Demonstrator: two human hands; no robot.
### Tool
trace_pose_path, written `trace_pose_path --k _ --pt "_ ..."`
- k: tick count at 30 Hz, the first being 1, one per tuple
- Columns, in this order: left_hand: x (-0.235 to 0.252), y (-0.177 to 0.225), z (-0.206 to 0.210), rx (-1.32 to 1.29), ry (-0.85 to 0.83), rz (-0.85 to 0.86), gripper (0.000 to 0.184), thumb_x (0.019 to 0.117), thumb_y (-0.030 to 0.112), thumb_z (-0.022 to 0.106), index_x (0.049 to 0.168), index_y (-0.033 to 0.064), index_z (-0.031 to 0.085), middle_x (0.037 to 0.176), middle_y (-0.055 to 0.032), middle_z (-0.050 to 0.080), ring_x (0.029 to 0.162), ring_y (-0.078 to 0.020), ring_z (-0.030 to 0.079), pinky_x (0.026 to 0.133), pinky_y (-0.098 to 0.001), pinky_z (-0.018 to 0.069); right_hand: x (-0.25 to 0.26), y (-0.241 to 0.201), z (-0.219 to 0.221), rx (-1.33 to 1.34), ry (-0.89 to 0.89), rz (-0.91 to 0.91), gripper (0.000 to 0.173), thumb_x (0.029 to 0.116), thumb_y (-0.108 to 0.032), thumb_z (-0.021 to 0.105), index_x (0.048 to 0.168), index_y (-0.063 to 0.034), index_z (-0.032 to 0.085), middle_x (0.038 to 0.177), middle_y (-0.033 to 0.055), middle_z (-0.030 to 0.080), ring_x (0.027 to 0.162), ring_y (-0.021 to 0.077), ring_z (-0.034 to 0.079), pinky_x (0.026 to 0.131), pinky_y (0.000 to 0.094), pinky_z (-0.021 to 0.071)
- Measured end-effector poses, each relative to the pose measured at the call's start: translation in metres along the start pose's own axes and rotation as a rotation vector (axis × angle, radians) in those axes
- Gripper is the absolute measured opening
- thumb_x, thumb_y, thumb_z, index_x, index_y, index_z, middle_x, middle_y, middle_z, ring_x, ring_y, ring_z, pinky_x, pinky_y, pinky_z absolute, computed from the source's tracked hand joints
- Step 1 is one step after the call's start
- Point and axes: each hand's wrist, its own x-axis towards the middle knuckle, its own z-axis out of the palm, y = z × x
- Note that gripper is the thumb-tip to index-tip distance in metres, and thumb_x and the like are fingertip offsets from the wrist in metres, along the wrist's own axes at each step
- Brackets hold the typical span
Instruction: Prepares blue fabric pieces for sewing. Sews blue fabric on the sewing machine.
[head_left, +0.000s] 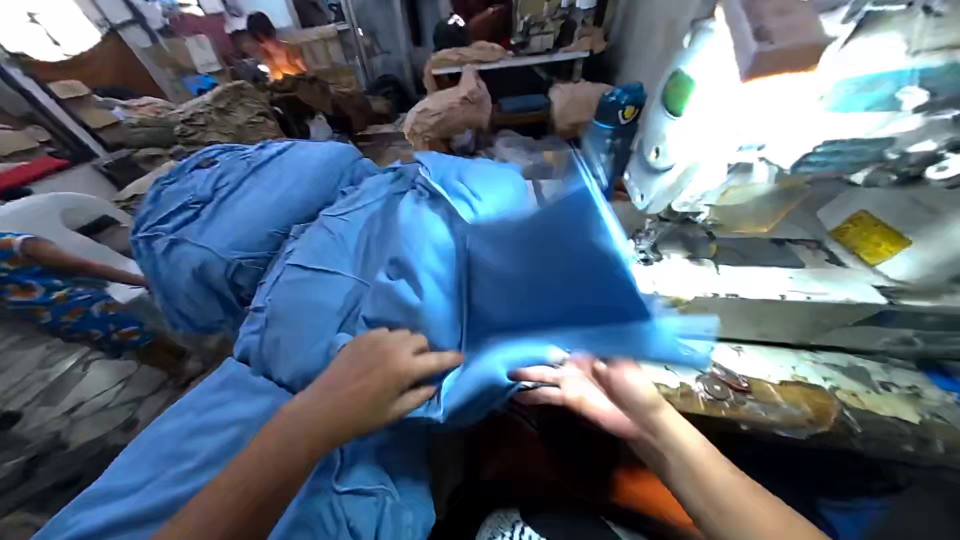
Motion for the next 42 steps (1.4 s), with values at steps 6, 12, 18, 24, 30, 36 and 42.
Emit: trace_pose_path --k 6,12,18,24,30,36,42 --pt "0.006 0.011 0.019 -0.129 0.227 0.074 0.032 0.1026 0.032 0.054 0.112 0.0131 0.077 0.100 -0.0041 0.074 0.091 -0.0149 0.071 0.078 -0.0326 0.0577 -0.006 -0.001 0.007 0.060 0.335 0.014 0.033 0.1096 -0.035 0.038 0.113 -0.0167 0.065 0.095 -0.0042 0.075 0.089 0.0008 0.070 0.080 0.0207 0.0592" --pt "0.117 0.055 0.042 -0.241 0.267 0.110 0.045 0.0912 0.010 0.069 0.135 0.0014 0.065 0.132 -0.0152 0.067 0.119 -0.0245 0.067 0.097 -0.0433 0.0564 -0.032 -0.023 -0.010 -0.546 0.320 -0.203 0.015 0.0979 -0.011 0.058 0.102 -0.0137 0.072 0.092 -0.0075 0.073 0.085 0.0016 0.068 0.078 0.0216 0.0580" --pt "0.171 0.116 0.045 -0.528 0.030 0.330 0.017 0.0906 0.003 0.067 0.104 -0.0026 0.075 0.098 -0.0188 0.072 0.097 -0.0317 0.069 0.085 -0.0476 0.0517 -0.104 -0.050 -0.049 -0.593 0.099 -0.221 0.033 0.0977 -0.046 0.063 0.129 -0.0365 0.066 0.118 -0.0219 0.070 0.104 -0.0047 0.065 0.090 0.0178 0.0541" --pt "0.183 0.135 0.023 -0.392 -0.184 0.198 0.036 0.1053 0.027 0.055 0.094 -0.0024 0.073 0.086 -0.0154 0.070 0.088 -0.0298 0.067 0.077 -0.0476 0.0477 -0.120 -0.049 -0.042 -0.909 0.173 -0.324 0.015 0.0960 -0.003 0.062 0.098 -0.0109 0.075 0.101 -0.0174 0.073 0.094 -0.0084 0.066 0.087 0.0165 0.0562" --pt "0.158 0.122 0.036 -0.524 0.223 0.182 0.036 0.0968 0.016 0.068 0.128 -0.0017 0.067 0.115 -0.0196 0.069 0.091 -0.0259 0.069 0.079 -0.0414 0.0556 -0.109 -0.036 -0.031 -0.566 0.140 -0.242 0.024 0.0973 -0.009 0.065 0.098 -0.0302 0.076 0.091 -0.0201 0.074 0.077 -0.0077 0.066 0.070 0.0130 0.0559" --pt "0.112 0.023 -0.060 -0.305 0.266 -0.440 0.074 0.0995 0.023 0.066 0.159 0.0003 0.029 0.090 -0.0203 0.072 0.078 -0.0306 0.072 0.076 -0.0488 0.0592 -0.099 -0.016 -0.019 -0.322 0.169 -0.150 0.027 0.0961 -0.004 0.062 0.095 -0.0263 0.077 0.086 -0.0114 0.077 0.073 -0.0013 0.070 0.069 0.0186 0.0593" --pt "0.111 -0.128 -0.162 -0.298 0.332 -1.124 0.057 0.1013 0.032 0.064 0.145 0.0005 0.044 0.097 -0.0170 0.067 0.073 -0.0202 0.065 0.070 -0.0369 0.0553 -0.083 -0.009 0.007 -0.194 0.191 -0.153 0.031 0.0908 0.003 0.063 0.098 -0.0237 0.078 0.092 -0.0062 0.079 0.079 0.0002 0.072 0.076 0.0191 0.0593"
